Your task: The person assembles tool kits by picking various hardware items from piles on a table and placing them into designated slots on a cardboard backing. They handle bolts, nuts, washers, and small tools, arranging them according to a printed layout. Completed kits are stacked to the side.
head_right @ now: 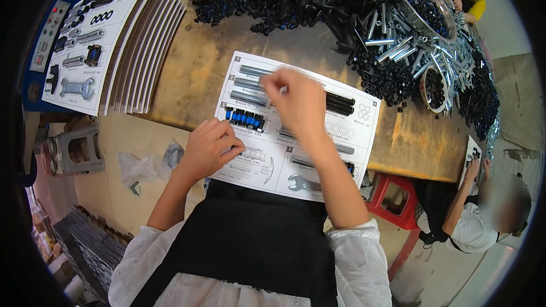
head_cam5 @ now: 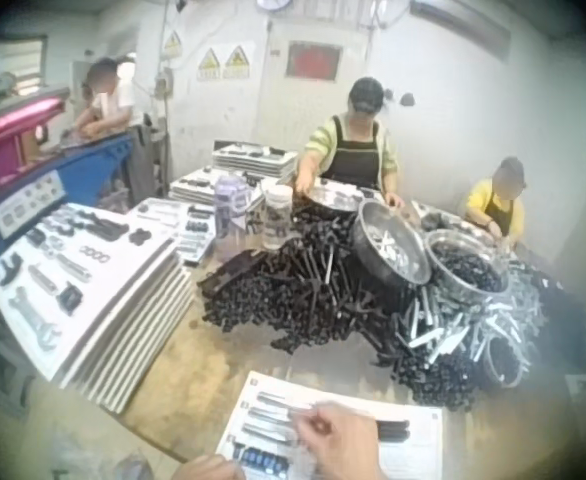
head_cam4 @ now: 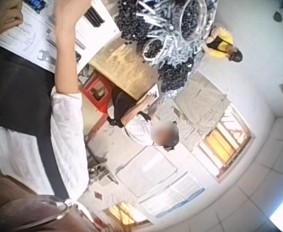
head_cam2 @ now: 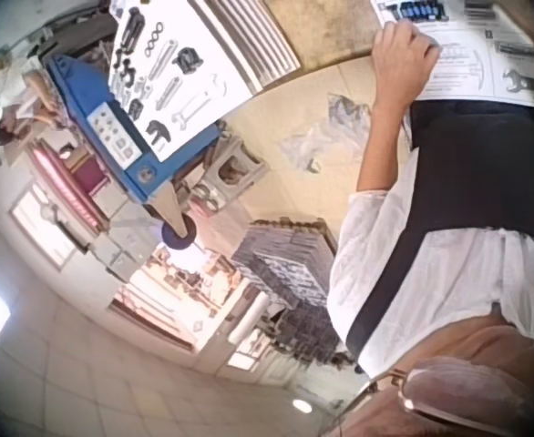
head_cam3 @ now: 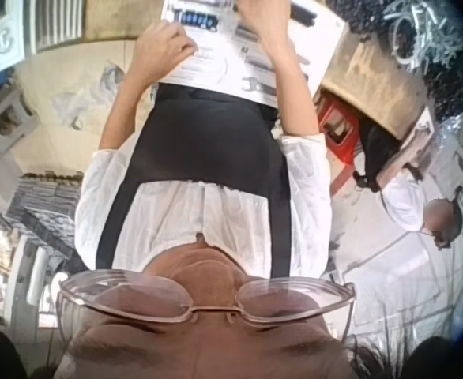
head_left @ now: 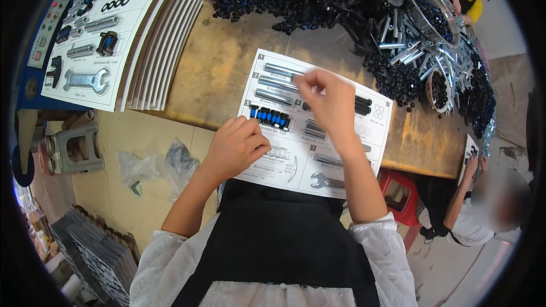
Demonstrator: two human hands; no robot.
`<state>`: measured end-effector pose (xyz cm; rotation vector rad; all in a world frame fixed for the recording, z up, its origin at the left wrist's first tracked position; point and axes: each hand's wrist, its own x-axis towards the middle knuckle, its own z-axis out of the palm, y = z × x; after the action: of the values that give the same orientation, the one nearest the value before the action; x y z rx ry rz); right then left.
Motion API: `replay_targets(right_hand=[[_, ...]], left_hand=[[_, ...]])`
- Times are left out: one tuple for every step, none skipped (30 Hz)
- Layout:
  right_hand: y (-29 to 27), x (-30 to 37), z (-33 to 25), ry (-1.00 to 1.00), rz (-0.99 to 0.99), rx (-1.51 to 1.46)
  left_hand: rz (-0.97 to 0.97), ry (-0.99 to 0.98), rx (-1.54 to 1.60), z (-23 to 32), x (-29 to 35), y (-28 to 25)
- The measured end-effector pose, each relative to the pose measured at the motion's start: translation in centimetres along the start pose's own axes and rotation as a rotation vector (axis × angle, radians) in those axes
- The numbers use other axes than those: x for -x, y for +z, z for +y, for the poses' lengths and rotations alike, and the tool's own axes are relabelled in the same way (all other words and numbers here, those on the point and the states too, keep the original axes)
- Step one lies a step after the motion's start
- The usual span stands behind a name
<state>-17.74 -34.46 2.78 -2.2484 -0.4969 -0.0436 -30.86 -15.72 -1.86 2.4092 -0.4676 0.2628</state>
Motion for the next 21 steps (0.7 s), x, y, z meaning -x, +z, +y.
replay_targets(right_hand=[[-0.3, 2.5, -0.8, -0.001, -0.058, 0.004], [-0.2, 5.2, -1.1, -0.056, -0.071, 0.012], [0.2, 7.7, -1.3, -0.107, -0.082, 0.021], [0.6, 9.6, -1.2, -0.117, -0.11, 0.035], [1.1, 10.9, -1.1, -0.126, -0.136, 0.046], [1.8, 11.6, -0.6, -0.152, -0.137, 0.035], [2.5, 11.8, -0.2, -0.185, -0.131, 0.03], [3.0, 12.0, 0.0, -0.219, -0.126, 0.025], [3.3, 12.5, -0.1, -0.221, -0.136, 0.036], [3.4, 12.4, -0.3, -0.233, -0.138, 0.054], [3.3, 12.2, -0.6, -0.251, -0.131, 0.081], [3.4, 12.4, -0.7, -0.233, -0.144, 0.103], [3.2, 12.3, -0.8, -0.222, -0.15, 0.091], [2.6, 11.9, -1.1, -0.158, -0.18, 0.022], [1.6, 11.2, -1.6, -0.092, -0.208, -0.047], [0.7, 10.0, -2.2, 0.062, -0.237, -0.206], [0.3, 8.6, -1.8, 0.099, -0.152, -0.276], [-0.3, 6.0, -1.4, 0.016, -0.043, -0.173], [-0.6, 3.1, -0.7, -0.023, -0.005, -0.088], [0.2, 0.1, 0.3, -0.099, 0.166, -0.144], [1.2, -3.1, 1.5, -0.073, 0.191, -0.216]], left_hand=[[0.005, 0.0, -0.002, 0.0, 0.1, 0.0], [0.009, 0.004, -0.002, 0.0, 0.0, -0.1], [0.01, 0.01, 0.001, 0.0, 0.0, -0.1], [-0.001, 0.007, 0.003, 0.0, 0.0, -0.2], [-0.015, 0.004, 0.002, 0.0, -0.1, -0.6], [-0.028, 0.001, 0.001, 0.0, -0.1, -0.7], [-0.046, 0.01, -0.006, -0.1, -0.3, -0.8], [-0.064, 0.019, -0.014, 0.0, -0.3, -0.9], [-0.082, 0.027, -0.022, 0.1, -0.3, -0.9], [-0.089, 0.045, -0.046, 0.1, -0.4, -1.1], [-0.088, 0.073, -0.073, 0.2, -0.7, -1.2], [-0.087, 0.065, -0.072, 0.3, -0.6, -1.1], [-0.11, 0.04, -0.087, 0.4, -0.5, -1.3], [-0.083, 0.006, -0.05, 0.5, -0.3, -1.3], [-0.06, -0.027, -0.01, 0.3, -0.6, -1.5], [-0.012, -0.012, 0.033, -0.1, -1.3, -2.0], [0.032, -0.109, 0.117, -0.1, -2.1, -2.4], [0.072, -0.206, 0.204, -0.2, -3.4, -2.9], [0.105, -0.307, 0.291, -0.4, -4.6, -3.3], [0.17, -0.303, 0.304, -1.5, -6.7, -3.2], [0.241, -0.288, 0.319, -3.2, -9.0, -2.7]])
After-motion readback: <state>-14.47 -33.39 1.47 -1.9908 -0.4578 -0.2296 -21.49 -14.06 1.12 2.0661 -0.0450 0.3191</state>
